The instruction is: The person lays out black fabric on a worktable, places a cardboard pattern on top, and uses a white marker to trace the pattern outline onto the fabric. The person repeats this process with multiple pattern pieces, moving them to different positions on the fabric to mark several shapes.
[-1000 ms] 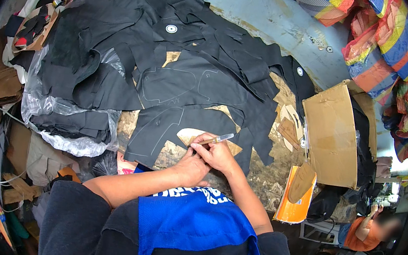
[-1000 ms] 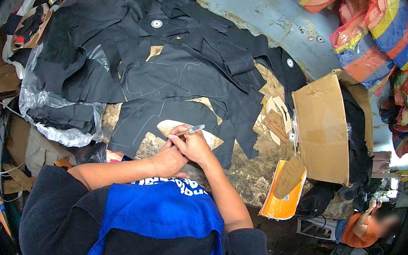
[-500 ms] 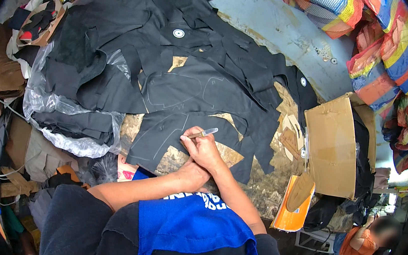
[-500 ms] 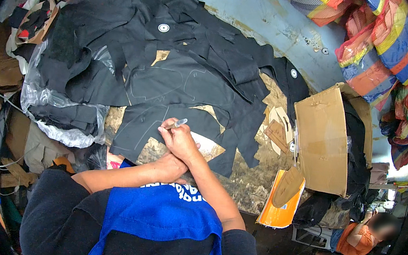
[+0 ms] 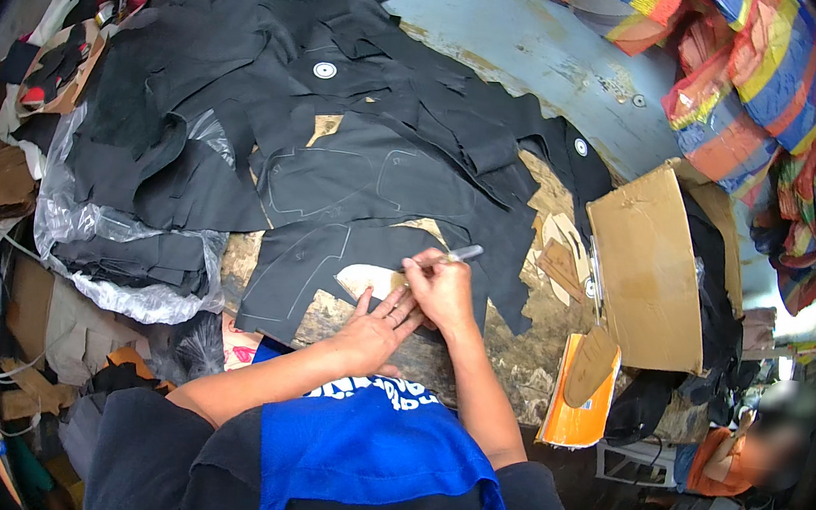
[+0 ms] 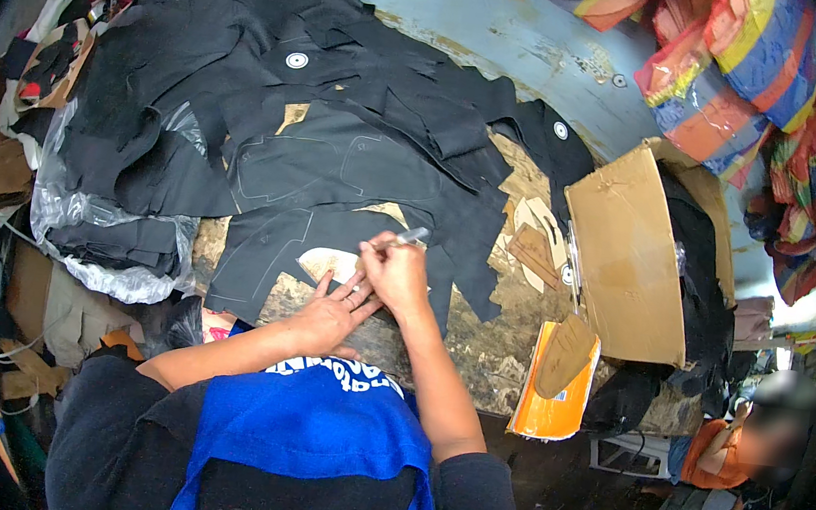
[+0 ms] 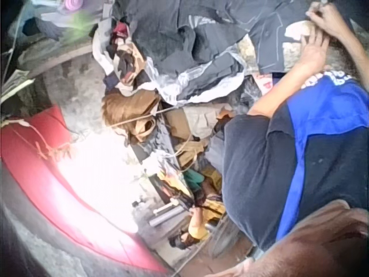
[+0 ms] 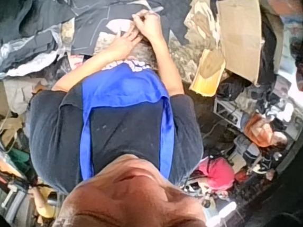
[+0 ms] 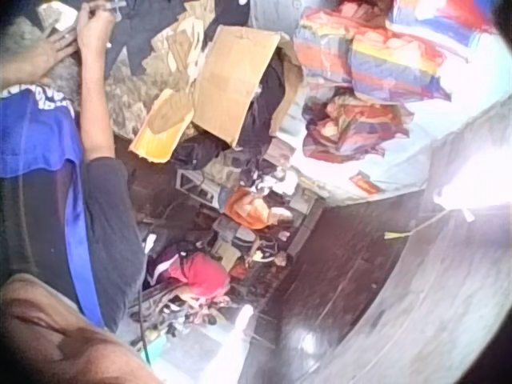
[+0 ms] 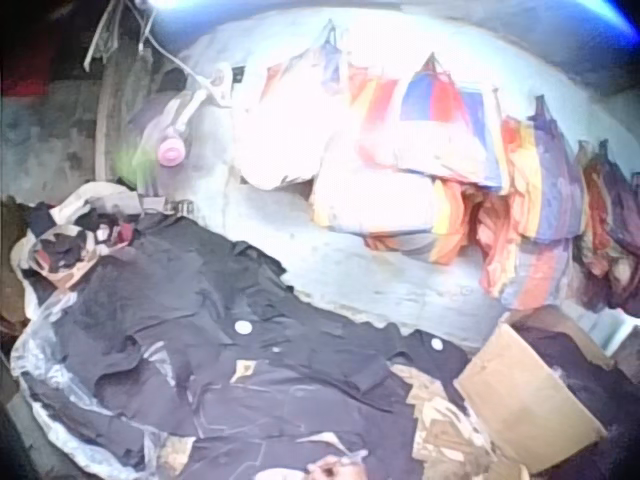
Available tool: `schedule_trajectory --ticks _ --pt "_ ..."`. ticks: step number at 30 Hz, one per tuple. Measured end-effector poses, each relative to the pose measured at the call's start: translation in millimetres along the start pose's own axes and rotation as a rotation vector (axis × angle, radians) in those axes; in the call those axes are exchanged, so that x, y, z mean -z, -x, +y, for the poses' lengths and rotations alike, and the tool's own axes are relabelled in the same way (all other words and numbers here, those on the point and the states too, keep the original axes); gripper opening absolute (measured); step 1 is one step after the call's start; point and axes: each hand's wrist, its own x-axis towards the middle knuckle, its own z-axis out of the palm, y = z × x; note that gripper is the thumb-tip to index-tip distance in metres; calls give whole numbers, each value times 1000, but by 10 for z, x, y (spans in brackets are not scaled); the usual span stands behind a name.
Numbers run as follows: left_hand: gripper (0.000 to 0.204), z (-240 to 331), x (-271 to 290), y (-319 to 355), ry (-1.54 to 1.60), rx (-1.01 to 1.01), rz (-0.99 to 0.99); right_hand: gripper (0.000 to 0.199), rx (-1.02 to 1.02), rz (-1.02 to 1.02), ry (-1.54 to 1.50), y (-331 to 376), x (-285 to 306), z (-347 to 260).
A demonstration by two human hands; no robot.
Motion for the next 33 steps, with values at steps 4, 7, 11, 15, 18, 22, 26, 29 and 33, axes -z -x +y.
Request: schedule_trajectory --ticks 4,7,11,15,18,22,26,29,33 --pt "93 15 9 0 -8 1 16 16 -45 273 75 320 332 286" --pt "92 23 5 -3 -16 5 35 16 -123 407 52 526 410 491" --pt "89 25 13 -4 -31 5 48 14 -277 446 -220 665 362 623" --pt "86 28 71 -29 -59 -5 49 14 -234 478 -160 689 342 586" --pt "84 19 148 -60 -61 -5 21 13 -129 445 22 689 347 466" --pt "73 -1 212 -115 -57 0 -27 10 174 358 396 794 340 226" --pt "56 -126 257 -188 48 -7 -5 12 76 98 134 999 280 20" --pt "54 -417 361 -282 322 -69 127 11 -190 36 -151 913 193 1" --pt "61 -896 466 -237 1186 150 70 13 53 -108 -200 699 -54 -28"
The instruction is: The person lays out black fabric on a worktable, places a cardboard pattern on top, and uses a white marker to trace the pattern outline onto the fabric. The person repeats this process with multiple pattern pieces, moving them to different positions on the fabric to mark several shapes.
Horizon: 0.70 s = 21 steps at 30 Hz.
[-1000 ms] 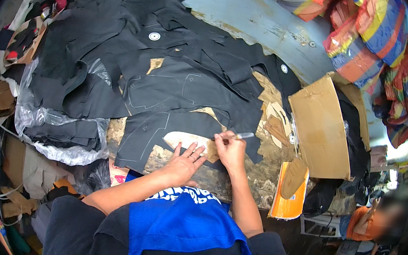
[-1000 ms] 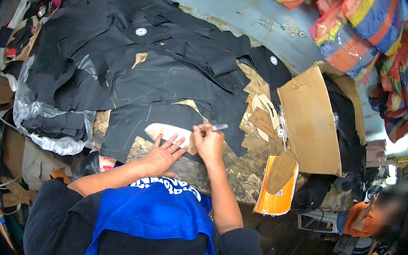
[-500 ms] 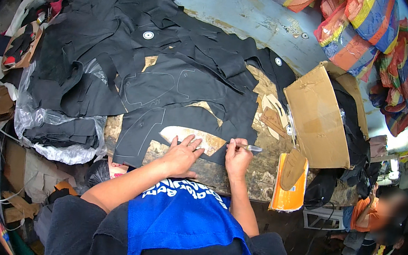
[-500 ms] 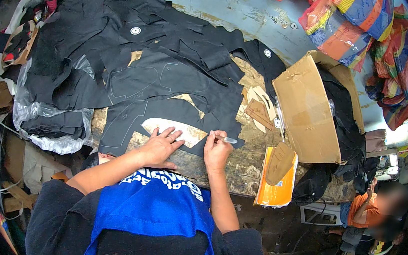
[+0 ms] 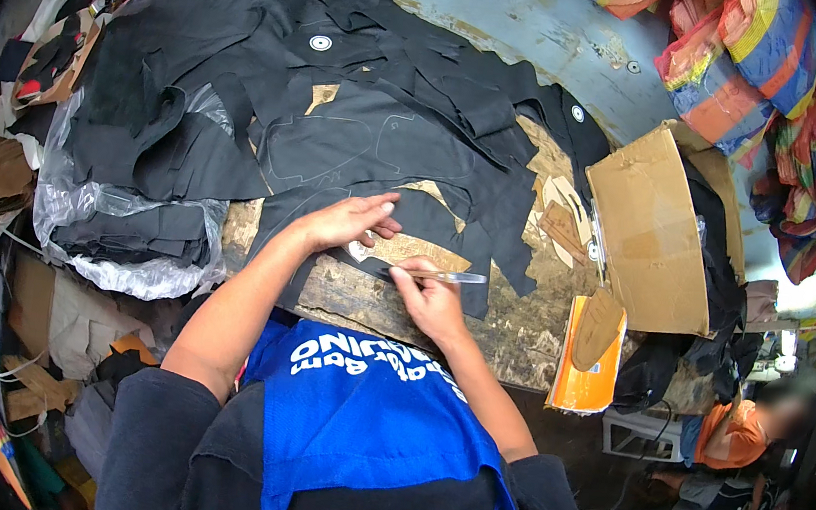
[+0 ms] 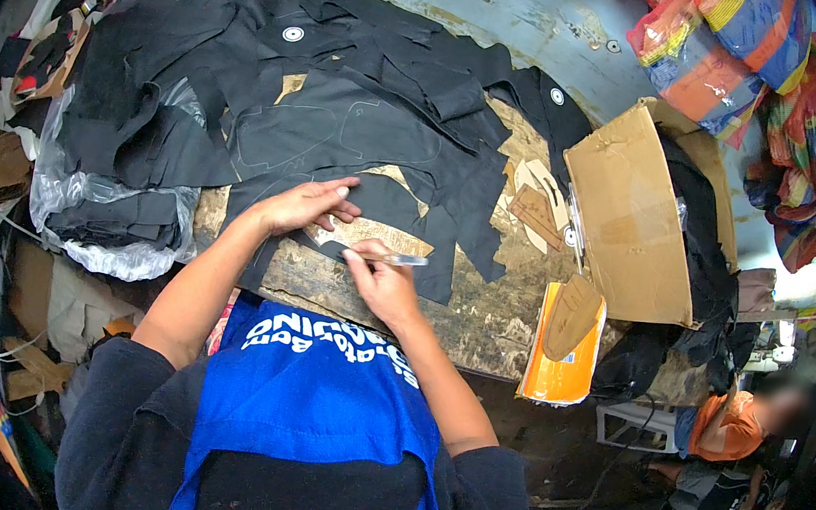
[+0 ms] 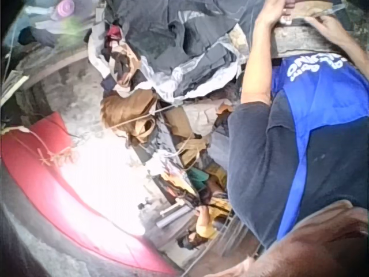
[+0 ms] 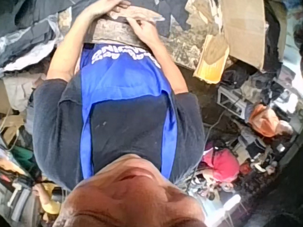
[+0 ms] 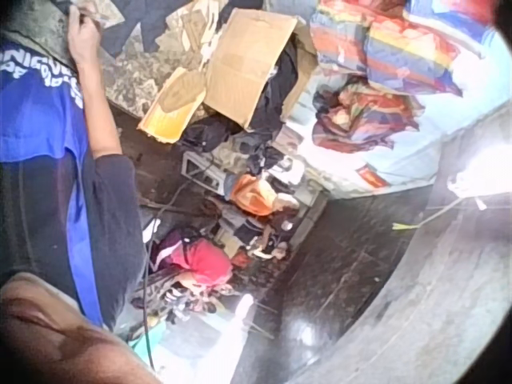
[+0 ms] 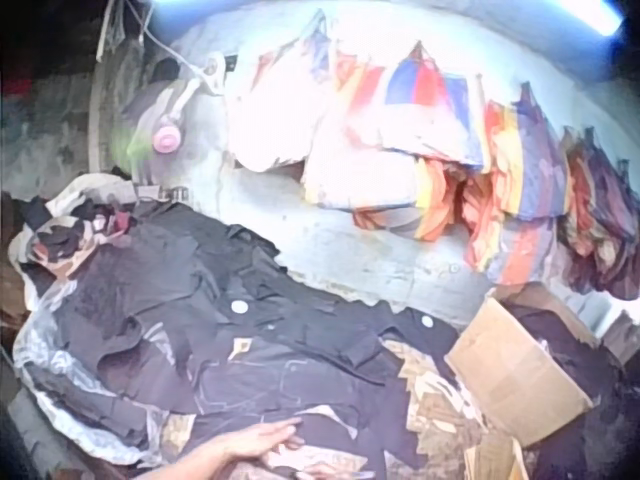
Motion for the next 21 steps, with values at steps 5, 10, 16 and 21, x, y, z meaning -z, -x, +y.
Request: schedule_trajectory --ticks 5,10,16,21 --pt "62 -142 68 -32 117 -47 -45 14 241 -60 146 -263 -274 -17" --pt "64 -147 56 -24 43 -58 -53 10 30 -66 69 -206 -235 -45" --pt "66 -83 3 3 -65 -50 -43 10 123 25 116 -227 -239 -46" --pt "62 -34 -64 17 -333 -134 -2 10 112 167 265 -69 52 -19"
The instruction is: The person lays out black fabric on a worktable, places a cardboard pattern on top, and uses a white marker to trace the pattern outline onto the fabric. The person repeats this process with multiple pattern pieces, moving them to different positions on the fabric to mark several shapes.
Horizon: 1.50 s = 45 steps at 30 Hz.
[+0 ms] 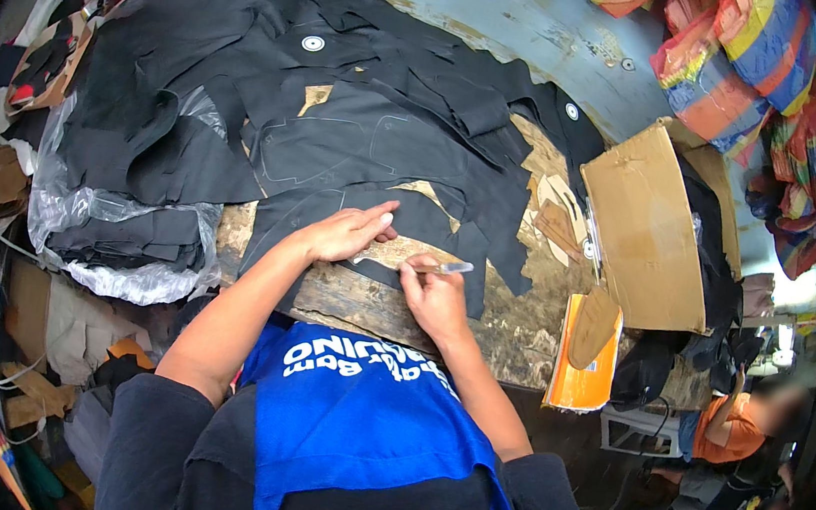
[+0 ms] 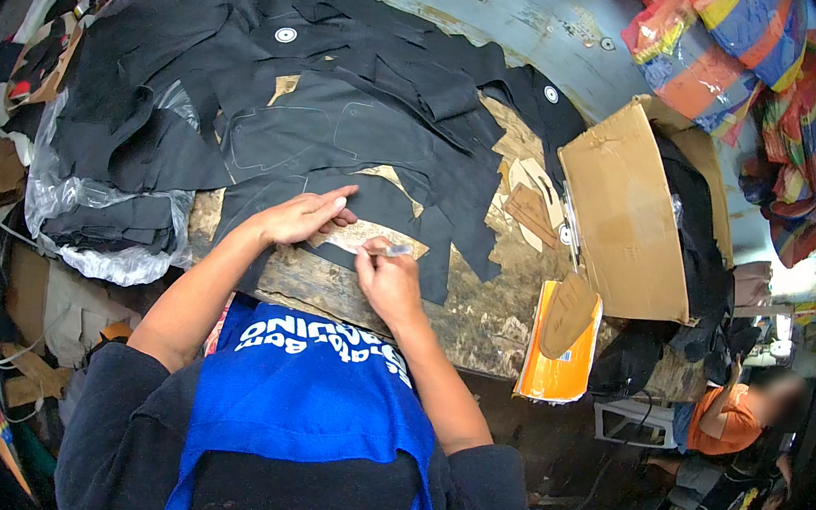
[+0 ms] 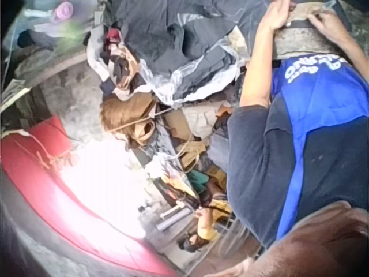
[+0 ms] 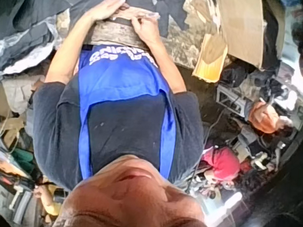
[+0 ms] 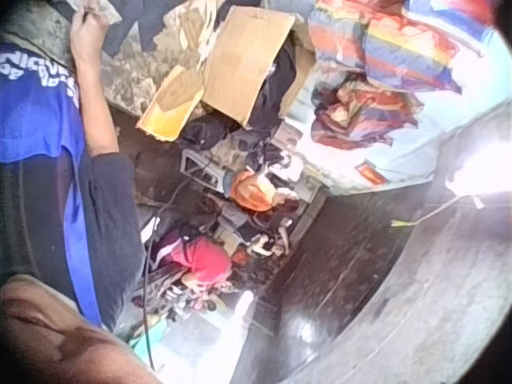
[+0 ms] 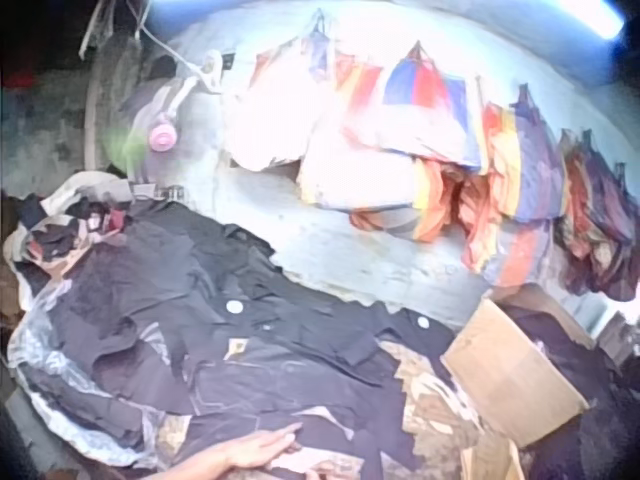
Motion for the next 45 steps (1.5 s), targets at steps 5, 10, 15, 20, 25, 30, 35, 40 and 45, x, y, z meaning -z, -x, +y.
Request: schedule_trajectory --ticks 5,10,15,20,25,30,35,40,45 --pt "53 93 -175 103 -407 -196 143 11 -213 136 174 296 446 86" --pt "40 81 -504 564 -579 -298 185 12 -255 319 -511 123 49 299" --pt "31 -79 -563 849 -495 -471 281 12 -94 235 -166 21 -186 482" --pt "31 -146 -573 822 -510 -496 302 12 -37 284 -124 46 -167 466" --pt "30 -142 -567 825 -532 -535 298 12 -128 267 -194 43 -183 487" --pt "28 -160 -583 832 -508 -514 311 13 -114 334 -117 44 -202 515" --pt "30 -146 -584 840 -437 -453 296 13 -229 248 -225 76 -95 448" --pt "47 -76 -473 896 -519 -324 680 7 36 132 -50 417 70 177" --pt "74 -83 -115 984 -428 511 833 20 234 -97 273 564 235 59"
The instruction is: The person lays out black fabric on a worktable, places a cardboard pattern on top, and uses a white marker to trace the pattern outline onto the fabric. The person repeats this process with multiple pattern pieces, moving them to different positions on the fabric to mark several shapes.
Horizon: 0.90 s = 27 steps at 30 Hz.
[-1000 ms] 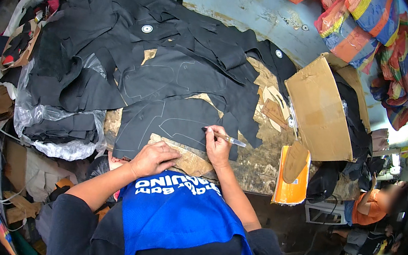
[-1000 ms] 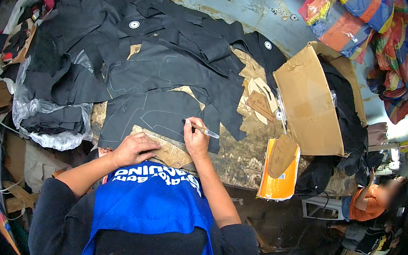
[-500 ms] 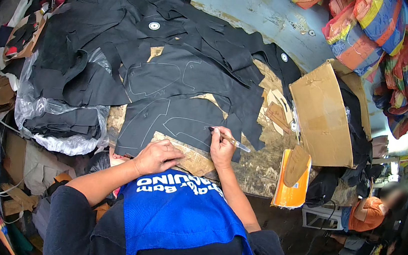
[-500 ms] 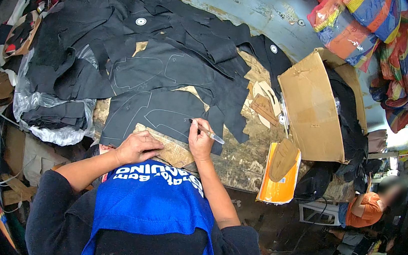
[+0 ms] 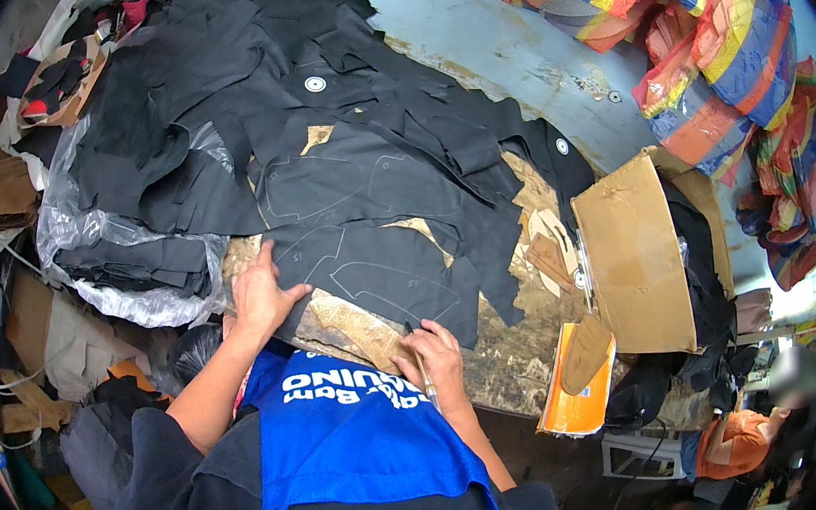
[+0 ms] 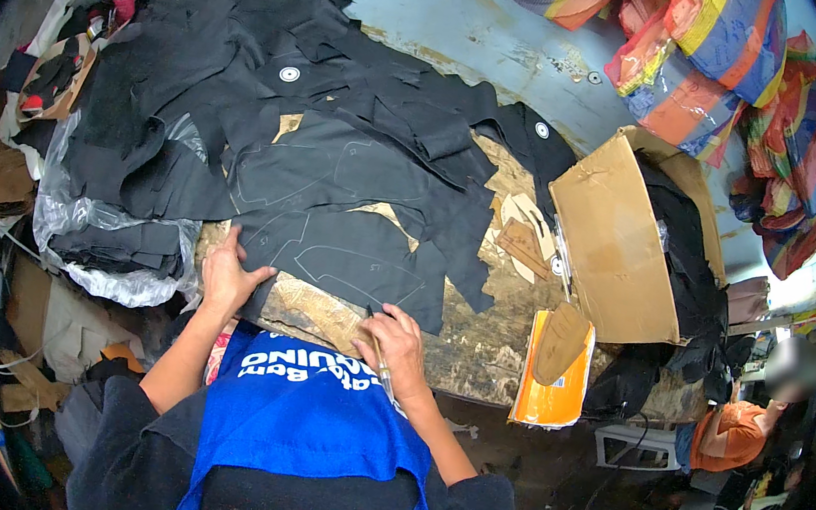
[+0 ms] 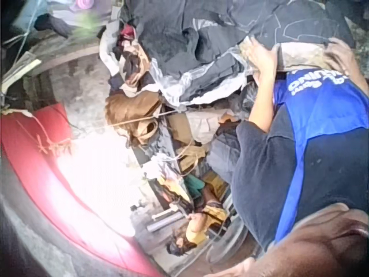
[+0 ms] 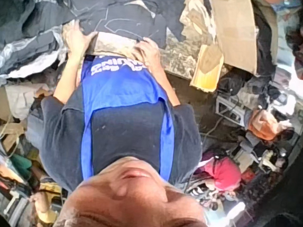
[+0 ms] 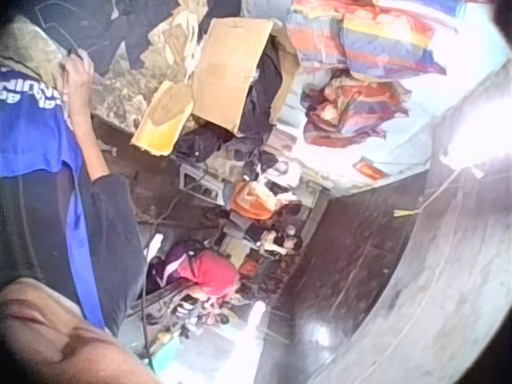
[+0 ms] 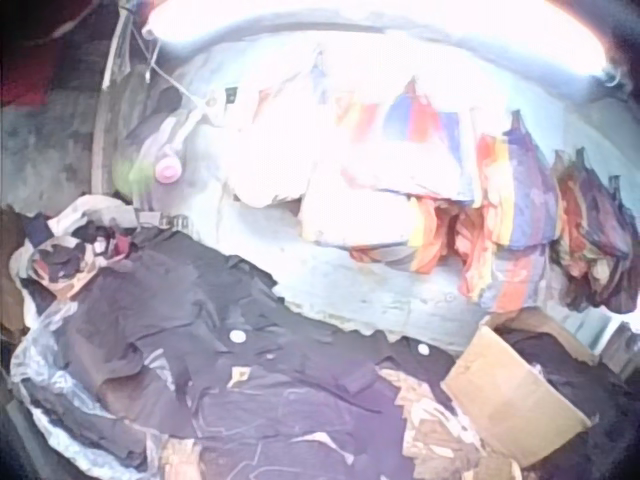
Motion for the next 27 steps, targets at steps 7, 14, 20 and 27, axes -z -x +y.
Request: schedule_trajectory --ticks 7,14,20,27 --pt "67 -20 18 -75 -242 -169 365 28 -288 -71 -332 52 -38 -14" --pt "31 51 182 -91 52 -184 39 28 -293 -127 -401 77 125 55" --pt "42 512 373 -159 466 -530 23 32 -618 400 -902 300 411 449" --pt "56 735 398 -1181 659 -288 -45 38 -732 862 -733 634 426 1158"
